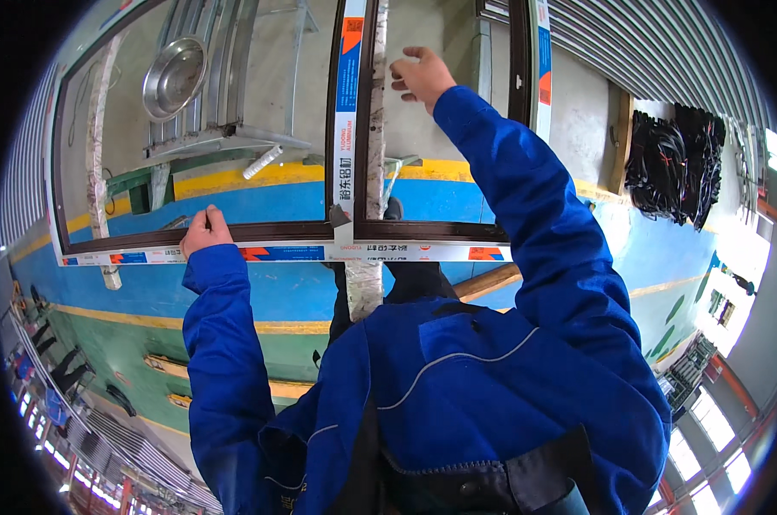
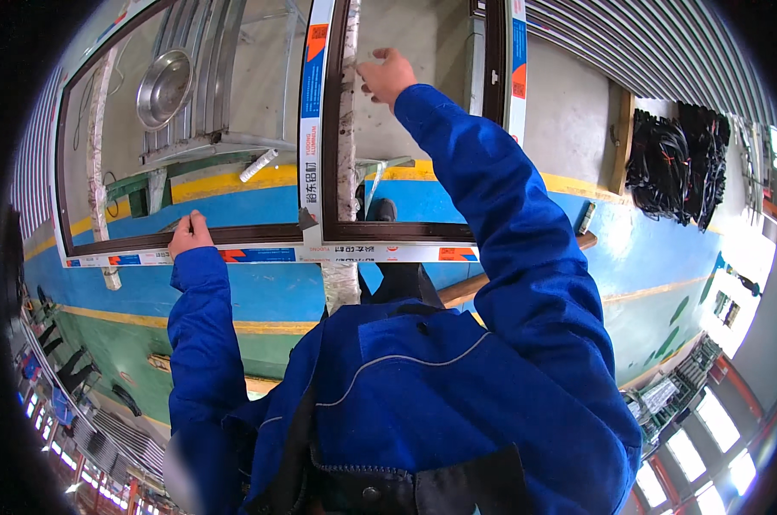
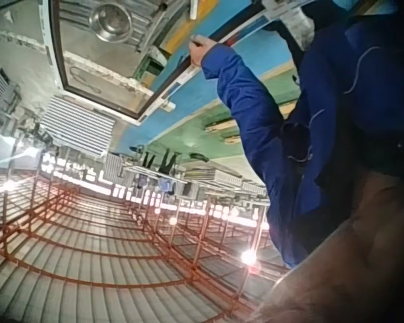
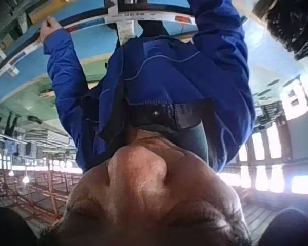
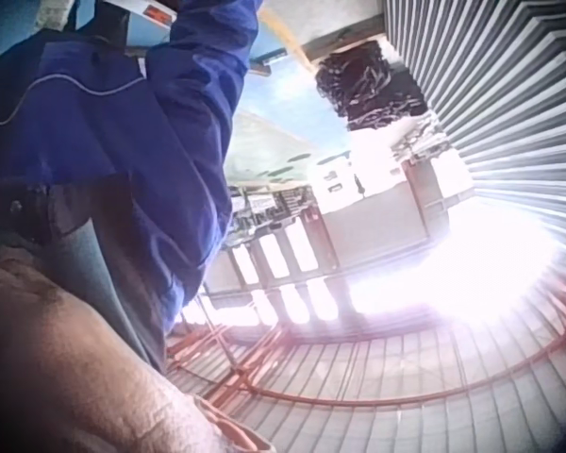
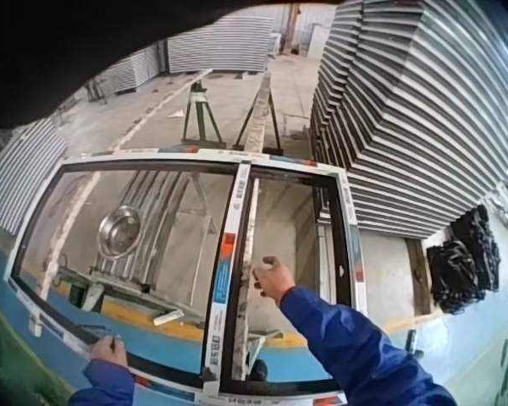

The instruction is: Assembling and sealing components of a metal window frame on a workshop floor.

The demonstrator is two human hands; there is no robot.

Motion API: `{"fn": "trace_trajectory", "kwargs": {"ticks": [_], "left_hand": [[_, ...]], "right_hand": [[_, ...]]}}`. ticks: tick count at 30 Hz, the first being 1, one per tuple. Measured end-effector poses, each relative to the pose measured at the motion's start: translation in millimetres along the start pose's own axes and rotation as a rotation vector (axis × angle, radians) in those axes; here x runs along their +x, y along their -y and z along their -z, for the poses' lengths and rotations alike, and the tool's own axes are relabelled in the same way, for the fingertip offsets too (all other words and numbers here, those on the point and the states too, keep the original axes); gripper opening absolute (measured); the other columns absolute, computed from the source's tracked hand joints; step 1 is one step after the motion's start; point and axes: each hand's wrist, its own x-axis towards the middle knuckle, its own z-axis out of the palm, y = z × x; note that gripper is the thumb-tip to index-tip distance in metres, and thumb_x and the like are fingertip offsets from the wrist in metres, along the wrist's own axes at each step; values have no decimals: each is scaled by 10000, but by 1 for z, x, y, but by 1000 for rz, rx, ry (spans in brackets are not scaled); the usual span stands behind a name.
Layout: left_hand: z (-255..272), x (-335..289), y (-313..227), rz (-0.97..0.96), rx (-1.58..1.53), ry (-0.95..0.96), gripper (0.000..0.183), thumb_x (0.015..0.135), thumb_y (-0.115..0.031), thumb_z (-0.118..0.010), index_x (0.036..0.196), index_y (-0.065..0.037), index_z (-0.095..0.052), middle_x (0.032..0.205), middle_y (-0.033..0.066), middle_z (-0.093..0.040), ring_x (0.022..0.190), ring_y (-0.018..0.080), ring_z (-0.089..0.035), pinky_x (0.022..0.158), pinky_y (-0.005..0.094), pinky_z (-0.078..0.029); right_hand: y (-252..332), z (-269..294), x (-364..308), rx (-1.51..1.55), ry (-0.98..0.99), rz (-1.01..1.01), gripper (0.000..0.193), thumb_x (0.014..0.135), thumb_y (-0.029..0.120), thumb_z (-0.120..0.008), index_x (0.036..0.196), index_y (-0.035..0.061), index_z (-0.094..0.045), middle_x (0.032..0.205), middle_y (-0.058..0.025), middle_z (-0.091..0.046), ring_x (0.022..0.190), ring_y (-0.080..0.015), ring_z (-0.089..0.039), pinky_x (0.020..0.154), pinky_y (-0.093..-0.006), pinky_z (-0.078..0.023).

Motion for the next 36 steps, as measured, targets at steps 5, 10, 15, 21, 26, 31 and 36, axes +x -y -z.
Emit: {"fn": "trace_trajectory", "kwargs": {"ticks": [5, 10, 15, 21, 26, 31, 36], "left_hand": [[-2, 0, 9, -4, -2, 0, 367, 928, -367, -531, 861, -36, -675, 727, 197, -636, 640, 355, -599, 636, 417, -476], [-1, -1, 5, 29, 5, 38, 376, 927, -369, -529, 886, -28, -681, 759, 202, -651, 665, 359, -613, 654, 412, -486], [-2, -2, 10, 28, 2, 8, 376, 929, -366, -525, 880, -26, -677, 764, 188, -658, 674, 355, -613, 657, 413, -485], [5, -3, -7, 17, 4, 45, 380, 938, -360, -513, 832, -21, -649, 741, 181, -648, 659, 350, -603, 660, 420, -477], [4, -3, -2, 5, 16, 25, 374, 939, -360, -510, 835, -28, -645, 740, 178, -647, 668, 358, -600, 654, 410, -473], [1, -2, 5, 28, 18, 37, 379, 937, -371, -499, 832, -38, -647, 760, 179, -655, 712, 376, -602, 703, 431, -466], [2, 0, 2, 13, 33, 44, 390, 933, -389, -489, 825, -51, -651, 777, 173, -660, 744, 392, -598, 754, 446, -453]], "right_hand": [[-15, -13, -25, -23, 160, -64, 679, 809, 239, -636, 1389, 3, -372, 968, -116, -654, 764, -211, -664, 629, -365, -548], [3, 3, -55, 139, 204, -116, 577, 889, 205, -588, 1394, 39, -364, 981, -96, -636, 824, -194, -648, 708, -350, -519], [17, 21, -78, 163, 196, -81, 507, 925, 194, -539, 1377, 25, -384, 1036, -121, -624, 835, -203, -646, 758, -363, -522], [6, 23, -113, 206, 418, -189, 365, 945, 224, -545, 1222, -13, -533, 913, -104, -650, 787, -161, -638, 759, -305, -545], [-4, 25, -133, 210, 498, -185, 349, 945, 218, -548, 1201, -20, -543, 922, -100, -648, 787, -154, -637, 756, -284, -546], [-11, 36, -151, 169, 406, -169, 336, 934, 225, -574, 1156, -27, -568, 899, -90, -654, 738, -136, -642, 726, -261, -543], [-62, 40, -178, -44, 318, 116, 299, 901, 149, -620, 1131, -36, -573, 841, -66, -650, 734, -116, -637, 675, -259, -527]]}}
